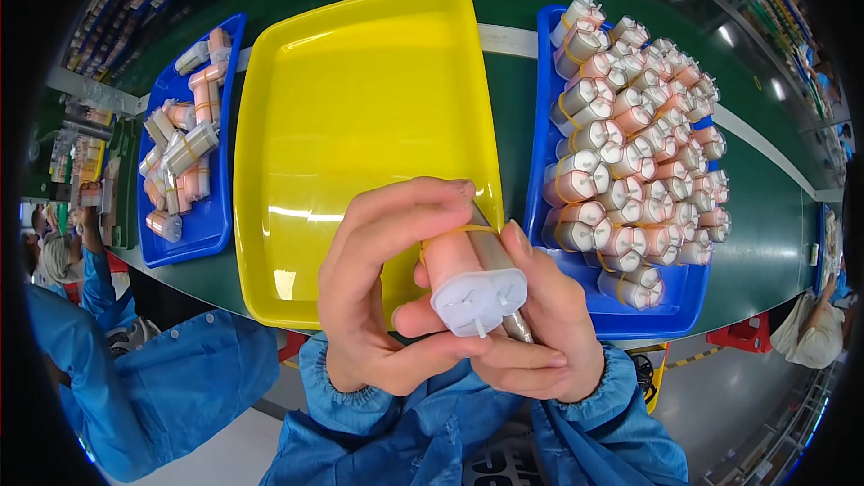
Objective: The person repeatedly picks up small cylindrical objects from a blue tray, secures them with rubber bands, and places them into a yellow tray. The person handles the cylinders one at a time, using both hands to wrap the bands around the middle of each cylinder before transferring it to the other tray.
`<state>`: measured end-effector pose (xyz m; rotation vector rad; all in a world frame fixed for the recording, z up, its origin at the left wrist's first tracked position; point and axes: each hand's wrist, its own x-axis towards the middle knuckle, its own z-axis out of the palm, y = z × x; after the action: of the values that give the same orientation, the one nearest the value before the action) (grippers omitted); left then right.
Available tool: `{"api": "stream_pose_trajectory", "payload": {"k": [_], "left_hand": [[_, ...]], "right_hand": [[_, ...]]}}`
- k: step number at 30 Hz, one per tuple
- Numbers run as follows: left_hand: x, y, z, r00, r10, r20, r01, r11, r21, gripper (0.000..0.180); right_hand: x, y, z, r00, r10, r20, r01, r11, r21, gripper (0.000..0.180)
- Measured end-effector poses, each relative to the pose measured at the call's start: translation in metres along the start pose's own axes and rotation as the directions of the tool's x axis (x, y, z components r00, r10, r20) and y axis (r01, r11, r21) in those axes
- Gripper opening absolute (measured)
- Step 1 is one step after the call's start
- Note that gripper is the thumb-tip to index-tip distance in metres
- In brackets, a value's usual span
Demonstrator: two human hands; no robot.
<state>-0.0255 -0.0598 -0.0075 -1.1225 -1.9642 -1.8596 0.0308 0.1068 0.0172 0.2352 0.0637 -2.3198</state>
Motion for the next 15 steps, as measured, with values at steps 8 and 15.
{"api": "stream_pose_trajectory", "payload": {"k": [8,15], "left_hand": [[-0.0015,0.0069,-0.0002,0.996,-0.072,-0.062,0.07,0.997,-0.029,0.065],[-0.0012,0.0075,-0.0004,0.995,-0.081,-0.056,0.079,0.996,-0.044,0.063]], "right_hand": [[-0.0015,0.0047,0.0056,0.999,0.044,0.026,-0.044,0.998,0.034,0.043],[-0.0025,0.0061,0.0074,0.999,0.044,0.032,-0.047,0.993,0.106,0.044]]}}
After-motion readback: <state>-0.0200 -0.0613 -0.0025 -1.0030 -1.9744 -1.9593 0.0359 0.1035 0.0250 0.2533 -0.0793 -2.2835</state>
